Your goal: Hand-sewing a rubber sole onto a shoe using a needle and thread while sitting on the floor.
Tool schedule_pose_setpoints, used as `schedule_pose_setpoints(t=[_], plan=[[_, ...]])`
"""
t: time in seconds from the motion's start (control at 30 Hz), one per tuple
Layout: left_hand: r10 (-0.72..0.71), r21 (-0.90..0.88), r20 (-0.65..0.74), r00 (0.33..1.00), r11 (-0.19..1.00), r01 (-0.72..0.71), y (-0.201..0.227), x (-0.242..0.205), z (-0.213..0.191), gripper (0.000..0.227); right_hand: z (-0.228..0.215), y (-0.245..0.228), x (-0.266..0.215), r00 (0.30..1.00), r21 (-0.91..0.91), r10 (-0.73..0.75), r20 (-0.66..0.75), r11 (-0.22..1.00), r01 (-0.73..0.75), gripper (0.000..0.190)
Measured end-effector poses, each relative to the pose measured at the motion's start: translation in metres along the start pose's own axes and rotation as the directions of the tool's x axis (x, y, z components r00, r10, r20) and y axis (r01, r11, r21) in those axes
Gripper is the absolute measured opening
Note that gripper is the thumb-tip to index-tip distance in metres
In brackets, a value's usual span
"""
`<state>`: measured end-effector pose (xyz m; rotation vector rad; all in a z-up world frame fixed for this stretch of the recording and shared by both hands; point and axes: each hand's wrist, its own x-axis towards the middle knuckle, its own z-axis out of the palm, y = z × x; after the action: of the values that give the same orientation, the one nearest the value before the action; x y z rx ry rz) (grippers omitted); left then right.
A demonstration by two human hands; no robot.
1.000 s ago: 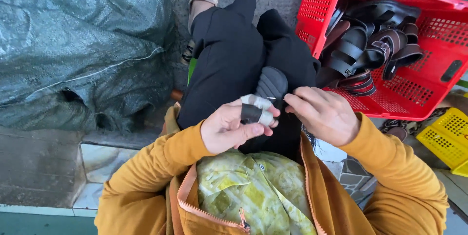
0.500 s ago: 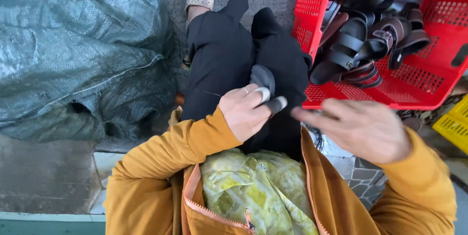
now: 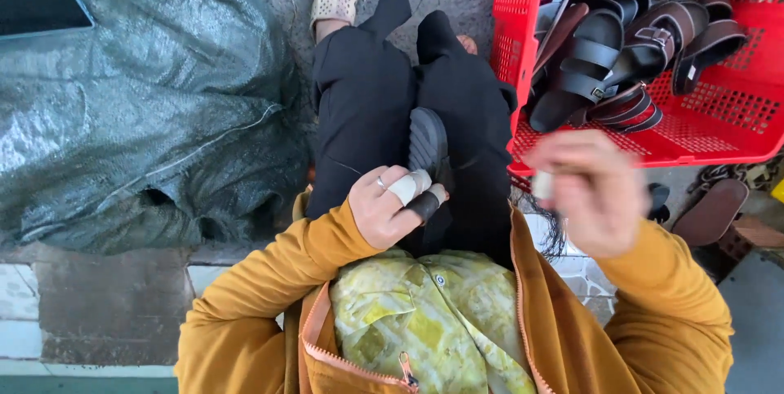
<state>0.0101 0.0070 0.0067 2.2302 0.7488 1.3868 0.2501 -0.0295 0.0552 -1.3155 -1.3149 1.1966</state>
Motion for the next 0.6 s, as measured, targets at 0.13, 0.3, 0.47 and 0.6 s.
schedule_pose_setpoints(t=[0.13,0.3,0.47,0.6], plan=[[-0.094,0.035,0.055,0.994,0.995,0.092,0.000,-0.007,-0.004,0.017,0.030,-0.001,0.024,0.860,-0.535,-0.325,0.394,0.680,0.502,0.041],[-0.337,0.432,0.215,0.916,0.875,0.221,-0.003,-0.010,-0.019,0.060,0.035,0.005,0.015,0.891,-0.508,-0.186,0.413,0.765,0.395,0.019],[-0.441,-0.581,0.528,0.726,0.436,0.687,-0.021,0.044,-0.036,0.021,0.037,-0.004,0.022,0.943,-0.234,0.079,0.323,0.972,-0.002,0.010],[-0.343,-0.618,0.702,0.624,0.143,0.773,-0.061,0.069,-0.020,0.033,0.036,0.007,0.033,0.940,-0.172,0.088,0.328,0.985,-0.032,0.011]])
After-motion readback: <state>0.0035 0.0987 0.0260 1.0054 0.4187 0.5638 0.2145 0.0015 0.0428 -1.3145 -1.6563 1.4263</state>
